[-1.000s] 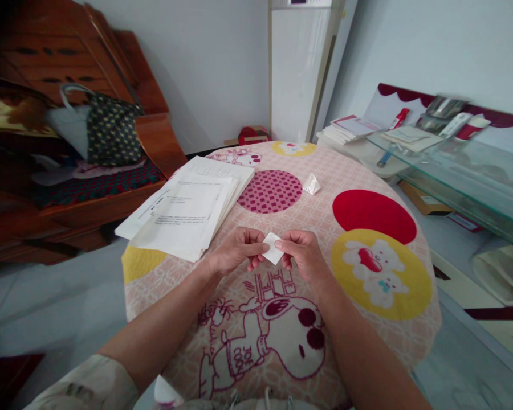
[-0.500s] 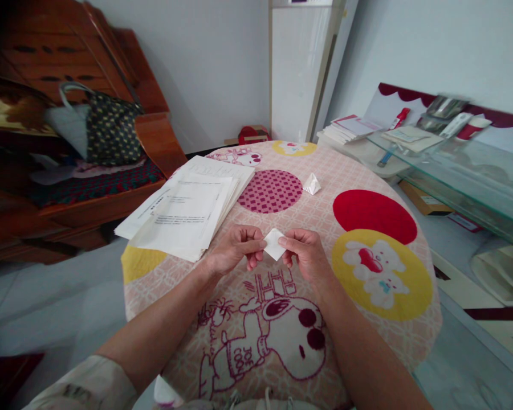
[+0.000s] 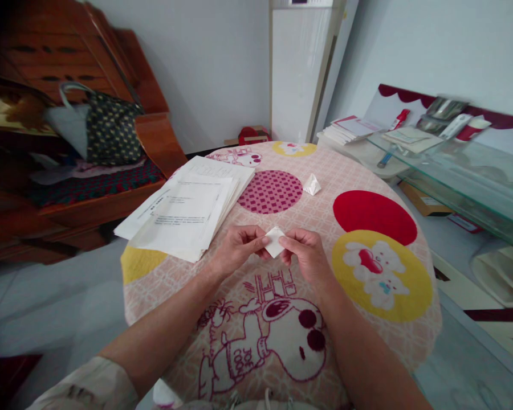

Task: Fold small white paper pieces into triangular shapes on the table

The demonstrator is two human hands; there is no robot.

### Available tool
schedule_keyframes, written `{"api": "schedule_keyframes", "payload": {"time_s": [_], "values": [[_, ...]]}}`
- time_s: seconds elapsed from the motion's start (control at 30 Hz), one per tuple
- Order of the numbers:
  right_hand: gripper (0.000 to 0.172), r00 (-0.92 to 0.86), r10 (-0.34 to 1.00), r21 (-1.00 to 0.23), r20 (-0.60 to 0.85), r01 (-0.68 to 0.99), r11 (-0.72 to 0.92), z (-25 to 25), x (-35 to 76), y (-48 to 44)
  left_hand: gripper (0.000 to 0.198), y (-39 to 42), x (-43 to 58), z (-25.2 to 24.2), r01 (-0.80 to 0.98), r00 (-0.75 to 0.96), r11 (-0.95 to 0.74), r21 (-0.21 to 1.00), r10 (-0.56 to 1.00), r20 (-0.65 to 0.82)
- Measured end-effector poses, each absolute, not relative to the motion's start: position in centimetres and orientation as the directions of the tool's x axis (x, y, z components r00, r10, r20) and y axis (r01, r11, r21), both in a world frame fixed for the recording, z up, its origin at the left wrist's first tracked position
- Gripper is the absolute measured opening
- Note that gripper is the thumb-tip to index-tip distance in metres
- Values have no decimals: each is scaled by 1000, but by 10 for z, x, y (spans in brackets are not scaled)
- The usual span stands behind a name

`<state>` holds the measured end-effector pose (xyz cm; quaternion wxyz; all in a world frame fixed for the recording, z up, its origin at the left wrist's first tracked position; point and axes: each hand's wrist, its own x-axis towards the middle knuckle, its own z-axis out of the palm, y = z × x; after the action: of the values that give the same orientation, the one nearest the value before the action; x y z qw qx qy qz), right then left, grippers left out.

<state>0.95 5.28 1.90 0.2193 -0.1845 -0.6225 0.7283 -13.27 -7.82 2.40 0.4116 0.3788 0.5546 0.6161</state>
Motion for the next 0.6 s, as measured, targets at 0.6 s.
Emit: {"api": "schedule_keyframes", "payload": {"time_s": [0.6], "values": [[24, -857, 514, -999, -46, 27, -44, 21, 8, 49, 35, -77, -139, 19, -35, -453, -30, 999, 891, 11]]}}
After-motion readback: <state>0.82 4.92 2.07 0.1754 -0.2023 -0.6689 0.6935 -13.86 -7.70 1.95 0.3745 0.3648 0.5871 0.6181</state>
